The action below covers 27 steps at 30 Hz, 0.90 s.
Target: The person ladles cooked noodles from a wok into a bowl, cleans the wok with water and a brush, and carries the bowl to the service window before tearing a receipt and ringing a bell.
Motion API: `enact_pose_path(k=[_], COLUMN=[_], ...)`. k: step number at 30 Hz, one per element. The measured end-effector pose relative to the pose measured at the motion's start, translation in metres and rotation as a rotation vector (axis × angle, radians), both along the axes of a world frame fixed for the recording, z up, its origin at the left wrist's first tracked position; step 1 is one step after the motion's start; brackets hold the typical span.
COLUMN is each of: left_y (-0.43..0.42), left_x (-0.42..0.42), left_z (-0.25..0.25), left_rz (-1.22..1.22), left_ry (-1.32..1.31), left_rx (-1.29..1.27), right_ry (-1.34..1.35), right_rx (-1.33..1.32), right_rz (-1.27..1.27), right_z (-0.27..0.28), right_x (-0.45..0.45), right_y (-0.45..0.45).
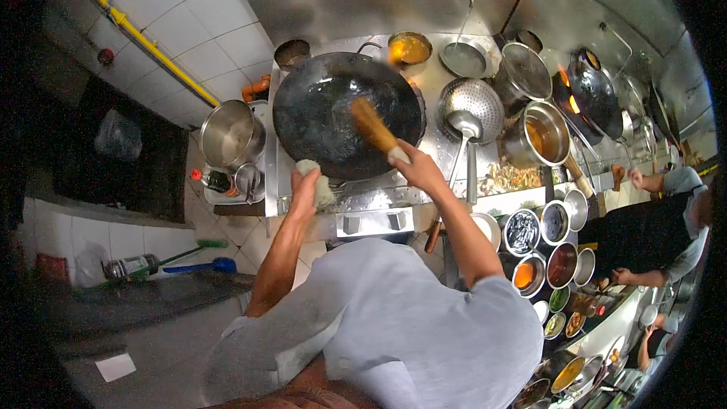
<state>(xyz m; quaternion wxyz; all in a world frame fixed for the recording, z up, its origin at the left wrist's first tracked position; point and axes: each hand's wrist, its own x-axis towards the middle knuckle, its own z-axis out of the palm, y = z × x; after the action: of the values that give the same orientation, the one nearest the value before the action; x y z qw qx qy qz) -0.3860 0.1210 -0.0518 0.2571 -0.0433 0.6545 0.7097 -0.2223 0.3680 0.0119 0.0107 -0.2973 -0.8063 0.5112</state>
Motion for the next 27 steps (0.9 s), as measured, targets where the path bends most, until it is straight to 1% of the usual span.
enact_pose_path(k=[1,3,4,5,6,7,8,10,11,12,13,14,15,16,17,18,19,20,21,22,24,25,26,27], left_y=[-0.012,-0.028,-0.026,-0.023,-0.018,-0.018,-0.015,-0.004,0.003,0.009,0.014,0.018,0.021,0.023,0.024,0.025,0.027,0.028,0.029,0.029,0.025,0.023,0.023,0.022], left_x=[-0.005,-0.011,-0.009,-0.005,-0.003,-0.011,-0.013,-0.009,-0.004,0.002,0.008,0.013,0.017,0.021,0.028,0.034,0.044,0.054,0.06,0.062,0.063,0.064,0.063,0.061], left_z=[0.002,0.005,0.025,0.06,0.078,0.065,0.069,0.092,0.1,0.111,0.122,0.128,0.129,0.127,0.124,0.122,0.122,0.125,0.126,0.122,0.112,0.11,0.111,0.115], left_rz=[-0.013,-0.097,-0.121,-0.107,-0.092,-0.072,-0.095,-0.07,-0.019,-0.038,-0.025,-0.012,-0.015,-0.036,-0.037,-0.038,-0.064,-0.078,-0.088,-0.106,-0.065,-0.062,-0.076,-0.059], left_ry=[-0.002,0.14,0.141,0.235,0.332,0.385,0.386,0.524,0.58,0.581,0.637,0.694,0.732,0.734,0.823,0.911,0.91,0.963,1.017,1.015,1.175,1.065,1.062,0.964], left_rx=[-0.013,-0.067,-0.076,-0.215,-0.351,-0.244,-0.242,-0.389,-0.424,-0.42,-0.456,-0.492,-0.548,-0.545,-0.514,-0.48,-0.477,-0.467,-0.455,-0.449,-0.432,-0.436,-0.428,-0.426], right_ry=[-0.002,0.121,0.123,0.199,0.275,0.316,0.318,0.277,0.268,0.287,0.348,0.296,0.409,0.378,0.377,0.38,0.315,0.281,0.245,0.21,0.36,0.441,0.172,0.031], right_rx=[-0.013,-0.174,-0.184,-0.237,-0.286,-0.322,-0.321,-0.385,-0.401,-0.259,-0.339,-0.311,-0.319,-0.368,-0.353,-0.251,-0.318,-0.278,-0.297,-0.316,0.204,0.269,0.28,0.327], right_rz=[-0.013,-0.301,-0.324,-0.419,-0.513,-0.523,-0.545,-0.557,-0.578,-0.555,-0.564,-0.516,-0.519,-0.502,-0.496,-0.476,-0.416,-0.394,-0.356,-0.314,-0.126,-0.017,0.104,0.151], right_z=[-0.007,-0.019,-0.022,-0.025,-0.027,-0.036,-0.04,-0.039,-0.037,-0.047,-0.061,-0.058,-0.071,-0.049,-0.061,-0.06,-0.054,-0.061,-0.044,-0.026,-0.031,-0.023,-0.013,-0.019], right_x=[0.02,0.052,0.061,0.07,0.075,0.078,0.078,0.067,0.059,0.047,0.035,0.024,0.008,-0.002,-0.019,-0.035,-0.045,-0.058,-0.061,-0.058,-0.04,-0.024,-0.005,0.008], right_y=[-0.005,-0.019,-0.027,-0.034,-0.038,-0.038,-0.039,-0.037,-0.035,-0.031,-0.028,-0.025,-0.024,-0.028,-0.026,-0.029,-0.03,-0.036,-0.046,-0.056,-0.076,-0.083,-0.087,-0.083])
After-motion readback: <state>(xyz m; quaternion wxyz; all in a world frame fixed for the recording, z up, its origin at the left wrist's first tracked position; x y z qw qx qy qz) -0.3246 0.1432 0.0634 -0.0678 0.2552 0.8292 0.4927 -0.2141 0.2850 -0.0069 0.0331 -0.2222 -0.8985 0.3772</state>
